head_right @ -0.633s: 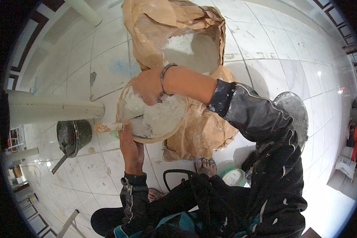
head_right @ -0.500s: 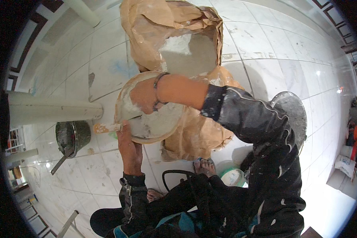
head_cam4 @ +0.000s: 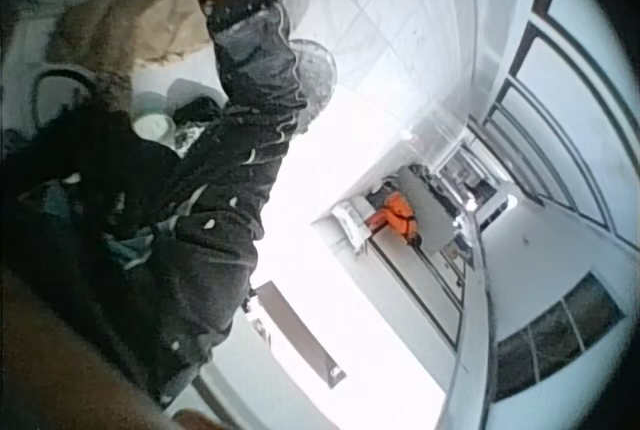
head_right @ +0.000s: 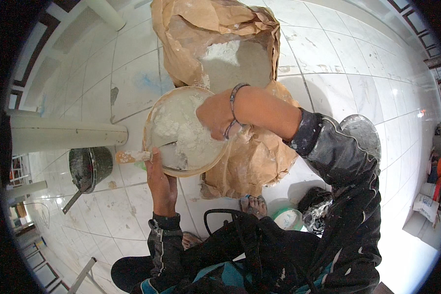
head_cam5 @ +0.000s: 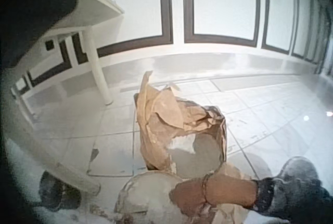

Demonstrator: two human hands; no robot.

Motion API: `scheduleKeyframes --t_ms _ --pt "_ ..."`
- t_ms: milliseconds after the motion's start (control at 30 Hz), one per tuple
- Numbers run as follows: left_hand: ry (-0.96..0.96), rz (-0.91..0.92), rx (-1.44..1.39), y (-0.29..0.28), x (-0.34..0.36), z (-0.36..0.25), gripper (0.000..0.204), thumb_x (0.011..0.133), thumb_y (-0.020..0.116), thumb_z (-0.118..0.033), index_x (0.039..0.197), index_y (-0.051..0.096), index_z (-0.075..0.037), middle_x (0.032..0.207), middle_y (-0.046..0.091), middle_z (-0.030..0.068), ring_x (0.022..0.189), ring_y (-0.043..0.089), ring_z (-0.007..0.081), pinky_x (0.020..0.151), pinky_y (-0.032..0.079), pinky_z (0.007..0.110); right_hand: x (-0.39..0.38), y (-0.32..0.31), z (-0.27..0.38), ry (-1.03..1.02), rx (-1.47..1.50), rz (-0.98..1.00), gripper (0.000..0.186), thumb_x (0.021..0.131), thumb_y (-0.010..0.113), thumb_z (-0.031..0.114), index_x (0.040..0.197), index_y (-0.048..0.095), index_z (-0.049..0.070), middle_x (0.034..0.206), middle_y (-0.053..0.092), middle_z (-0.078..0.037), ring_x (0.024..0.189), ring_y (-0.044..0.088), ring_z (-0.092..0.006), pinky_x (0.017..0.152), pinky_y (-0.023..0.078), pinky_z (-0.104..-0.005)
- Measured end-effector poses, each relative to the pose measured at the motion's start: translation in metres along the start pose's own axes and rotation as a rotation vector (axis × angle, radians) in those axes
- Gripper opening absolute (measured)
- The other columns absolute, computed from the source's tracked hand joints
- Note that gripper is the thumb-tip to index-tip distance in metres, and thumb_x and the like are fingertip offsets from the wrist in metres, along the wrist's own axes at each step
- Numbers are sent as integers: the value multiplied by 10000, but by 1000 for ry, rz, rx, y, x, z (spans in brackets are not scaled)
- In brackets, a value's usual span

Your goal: The person mixes plaster in a bowl using their hand and a putty knife, then carries the bowl to a different area and applies the plaster to the floor tiles using the putty knife.

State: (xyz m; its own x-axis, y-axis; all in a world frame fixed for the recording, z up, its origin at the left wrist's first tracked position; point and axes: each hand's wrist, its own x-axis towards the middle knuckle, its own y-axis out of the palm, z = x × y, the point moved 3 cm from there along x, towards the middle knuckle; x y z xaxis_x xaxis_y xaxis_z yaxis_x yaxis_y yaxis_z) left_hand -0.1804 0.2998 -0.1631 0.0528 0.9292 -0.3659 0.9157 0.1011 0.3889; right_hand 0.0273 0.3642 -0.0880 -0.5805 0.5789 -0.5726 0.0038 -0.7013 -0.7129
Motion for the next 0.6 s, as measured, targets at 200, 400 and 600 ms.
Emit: scheduleKeyframes --t_ms 200,400,600 --pt "-13 -12 -11 2 -1 -2 537 959 484 -276 1399 245 -82 1329 415 103 1211 437 215 998 405 368 -13 -13 -17 -41 5 -365 302 705 610 206 882 636 -37 734 621 -224 736 615 -387 695 499 -433" --pt "-54 -45 5 0 -1 0 560 953 495 -288 1399 227 -82 1337 395 113 1212 434 227 1000 403 370 10 12 -4 -43 26 -12 287 701 627 201 882 642 -21 769 622 -236 791 617 -381 729 493 -441" --pt "-17 -26 2 -2 1 1 548 952 498 -284 1393 243 -80 1326 405 115 1209 437 229 992 411 377 -4 -10 -16 77 -6 -158 274 712 600 196 874 648 -19 782 629 -233 802 621 -379 722 495 -437"
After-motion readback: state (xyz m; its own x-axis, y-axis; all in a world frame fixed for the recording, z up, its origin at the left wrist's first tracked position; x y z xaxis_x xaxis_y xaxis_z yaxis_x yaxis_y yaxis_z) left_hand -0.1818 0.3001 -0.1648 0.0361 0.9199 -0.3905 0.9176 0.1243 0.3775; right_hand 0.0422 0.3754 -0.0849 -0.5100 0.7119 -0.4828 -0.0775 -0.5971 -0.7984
